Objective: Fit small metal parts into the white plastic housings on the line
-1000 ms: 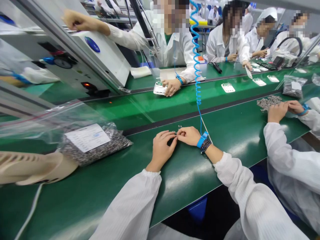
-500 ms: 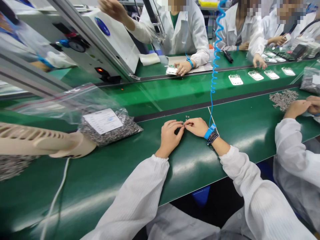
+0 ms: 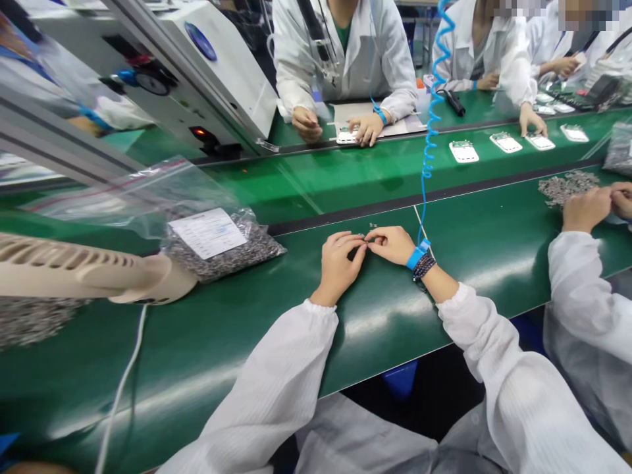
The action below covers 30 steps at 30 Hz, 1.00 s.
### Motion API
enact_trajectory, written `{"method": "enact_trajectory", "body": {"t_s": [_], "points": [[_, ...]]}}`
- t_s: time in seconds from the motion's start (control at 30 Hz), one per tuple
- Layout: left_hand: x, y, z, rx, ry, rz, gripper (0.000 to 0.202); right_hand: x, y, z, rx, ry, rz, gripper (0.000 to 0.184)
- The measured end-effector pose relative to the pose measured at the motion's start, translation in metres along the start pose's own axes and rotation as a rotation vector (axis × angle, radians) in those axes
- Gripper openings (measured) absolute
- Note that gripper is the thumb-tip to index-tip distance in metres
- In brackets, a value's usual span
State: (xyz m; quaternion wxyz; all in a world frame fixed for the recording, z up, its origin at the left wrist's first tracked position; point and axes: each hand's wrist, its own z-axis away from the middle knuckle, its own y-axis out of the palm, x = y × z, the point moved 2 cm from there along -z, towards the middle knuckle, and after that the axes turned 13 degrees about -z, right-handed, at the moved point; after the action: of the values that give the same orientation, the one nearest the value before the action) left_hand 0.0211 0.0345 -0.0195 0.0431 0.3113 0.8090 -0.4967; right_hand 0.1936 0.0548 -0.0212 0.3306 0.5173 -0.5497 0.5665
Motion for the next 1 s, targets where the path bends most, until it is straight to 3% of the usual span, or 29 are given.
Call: {"method": "enact_trajectory", "body": {"t_s": [0.4,1.0], "points": [[0.0007,-0.0005,0.0000,-0.032,-0.004,-0.001,0.015,0.0001,-0.0002,0.0003,0.014,0.016,0.025,0.018],[-0.0006,0.0002,-0.0013,0.007,-0.025,0.014,0.016,-0.0030,0.0007,0.0010,0.007,0.025,0.003,0.013]]}}
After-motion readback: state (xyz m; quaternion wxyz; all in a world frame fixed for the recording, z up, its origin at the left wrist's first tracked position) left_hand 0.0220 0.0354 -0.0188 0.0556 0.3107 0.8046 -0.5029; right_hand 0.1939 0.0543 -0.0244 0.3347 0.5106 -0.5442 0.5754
